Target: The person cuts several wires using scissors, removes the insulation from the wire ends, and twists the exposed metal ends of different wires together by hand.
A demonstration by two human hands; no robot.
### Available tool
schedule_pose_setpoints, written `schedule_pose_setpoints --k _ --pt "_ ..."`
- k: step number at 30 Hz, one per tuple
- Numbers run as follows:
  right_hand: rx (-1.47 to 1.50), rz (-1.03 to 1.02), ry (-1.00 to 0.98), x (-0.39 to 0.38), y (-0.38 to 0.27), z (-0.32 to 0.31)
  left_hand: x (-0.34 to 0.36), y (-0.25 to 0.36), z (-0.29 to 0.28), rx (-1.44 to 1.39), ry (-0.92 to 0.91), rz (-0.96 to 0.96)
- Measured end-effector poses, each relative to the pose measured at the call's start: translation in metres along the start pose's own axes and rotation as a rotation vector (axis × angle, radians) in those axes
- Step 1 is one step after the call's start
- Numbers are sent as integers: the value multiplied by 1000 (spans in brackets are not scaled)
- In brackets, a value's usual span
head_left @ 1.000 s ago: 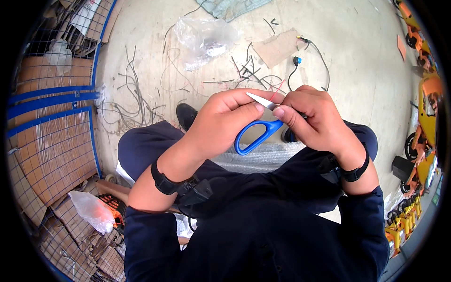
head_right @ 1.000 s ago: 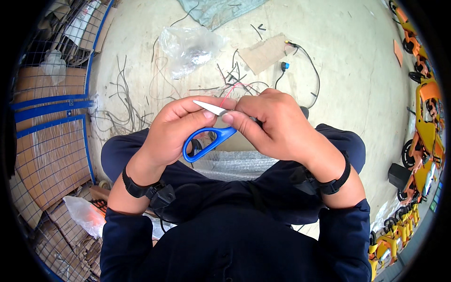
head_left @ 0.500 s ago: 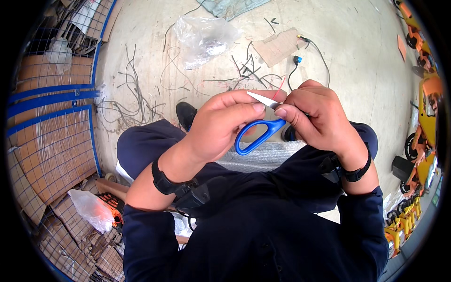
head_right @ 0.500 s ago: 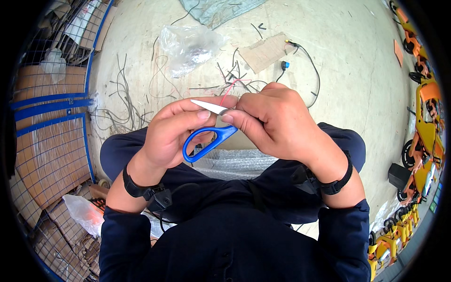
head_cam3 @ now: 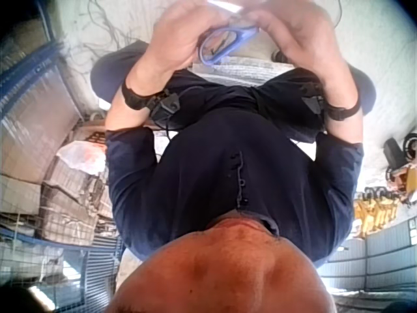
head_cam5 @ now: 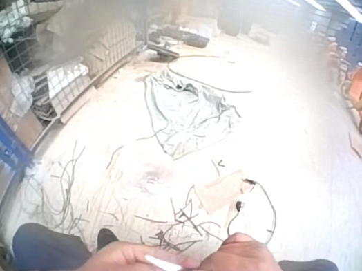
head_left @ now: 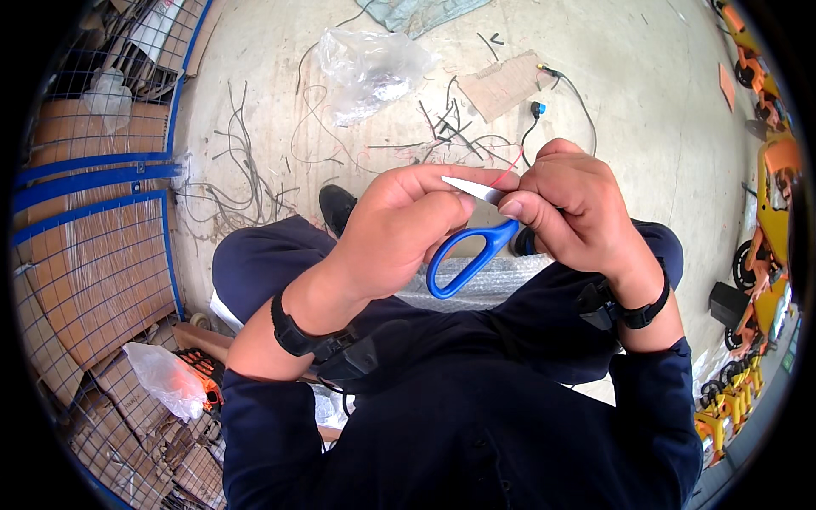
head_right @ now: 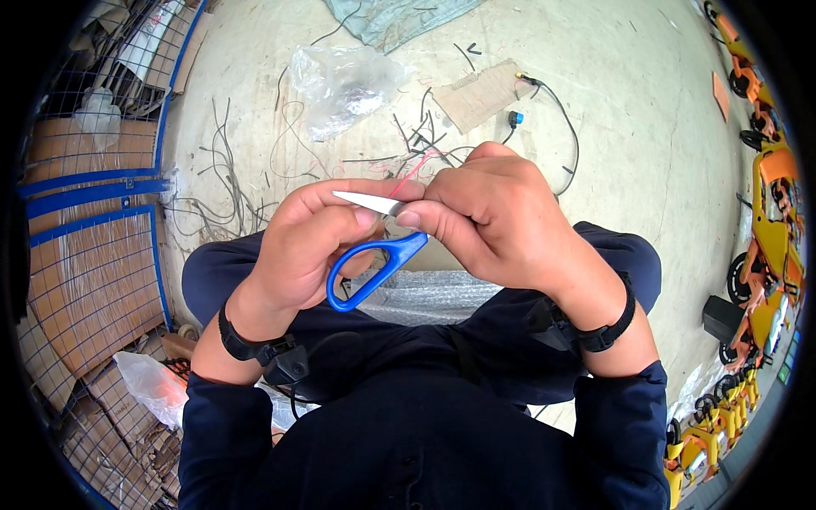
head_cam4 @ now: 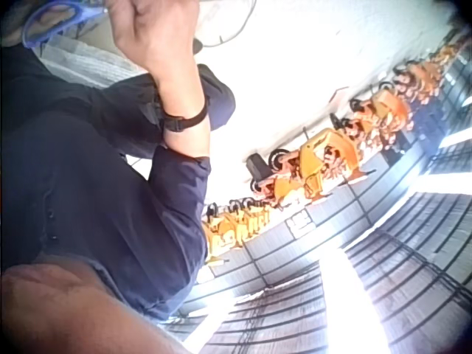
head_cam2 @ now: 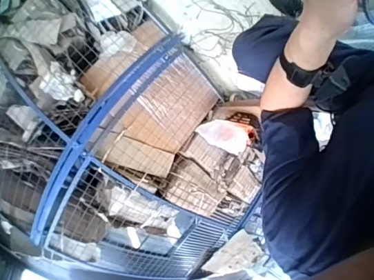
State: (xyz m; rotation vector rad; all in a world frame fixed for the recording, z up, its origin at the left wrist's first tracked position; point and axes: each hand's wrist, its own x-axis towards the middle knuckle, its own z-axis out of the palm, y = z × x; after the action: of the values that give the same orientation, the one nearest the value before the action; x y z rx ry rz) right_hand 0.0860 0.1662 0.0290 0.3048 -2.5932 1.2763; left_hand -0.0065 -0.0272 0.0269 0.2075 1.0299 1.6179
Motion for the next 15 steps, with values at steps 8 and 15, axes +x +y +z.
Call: schedule_pose_setpoints --k 8,15 --pt "60 29 -39 -1 -2 -3 -3 1 -2 -55 -49 4" --pt "120 65 -70 0 -2 -4 -4 2 -2 -89 -73 -2"
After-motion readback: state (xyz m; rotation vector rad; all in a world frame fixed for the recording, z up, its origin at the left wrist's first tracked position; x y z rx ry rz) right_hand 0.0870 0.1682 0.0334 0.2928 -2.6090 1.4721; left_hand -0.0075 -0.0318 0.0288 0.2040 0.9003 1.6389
